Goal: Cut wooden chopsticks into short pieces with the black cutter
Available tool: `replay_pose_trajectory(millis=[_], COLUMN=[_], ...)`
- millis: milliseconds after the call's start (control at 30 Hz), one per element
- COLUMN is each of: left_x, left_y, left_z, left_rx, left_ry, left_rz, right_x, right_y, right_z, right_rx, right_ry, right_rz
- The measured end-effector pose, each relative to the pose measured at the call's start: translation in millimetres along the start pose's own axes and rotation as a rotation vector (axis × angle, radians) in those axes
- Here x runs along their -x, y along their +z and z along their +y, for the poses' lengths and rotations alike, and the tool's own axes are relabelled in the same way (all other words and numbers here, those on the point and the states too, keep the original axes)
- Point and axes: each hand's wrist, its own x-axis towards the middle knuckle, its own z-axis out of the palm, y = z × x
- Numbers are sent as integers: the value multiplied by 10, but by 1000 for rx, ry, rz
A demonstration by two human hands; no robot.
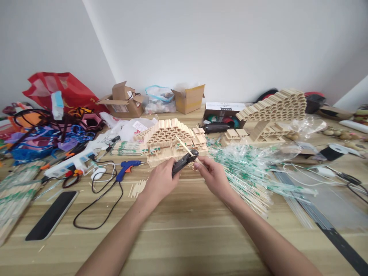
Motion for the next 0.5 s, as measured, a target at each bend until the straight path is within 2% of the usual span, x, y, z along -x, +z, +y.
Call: replay_pose_trajectory(millis=[267, 500], left_x=[-3, -16], left_y=[7, 29], left_z=[12, 10], left_rx=[50, -32], left_ry=[-38, -79], left_rz=[-12, -57], right_x=[0, -3], right_y=[7, 29], right_z=[15, 81], right_rx=[27, 49], right_ry=[-11, -2], right_rz=[8, 7])
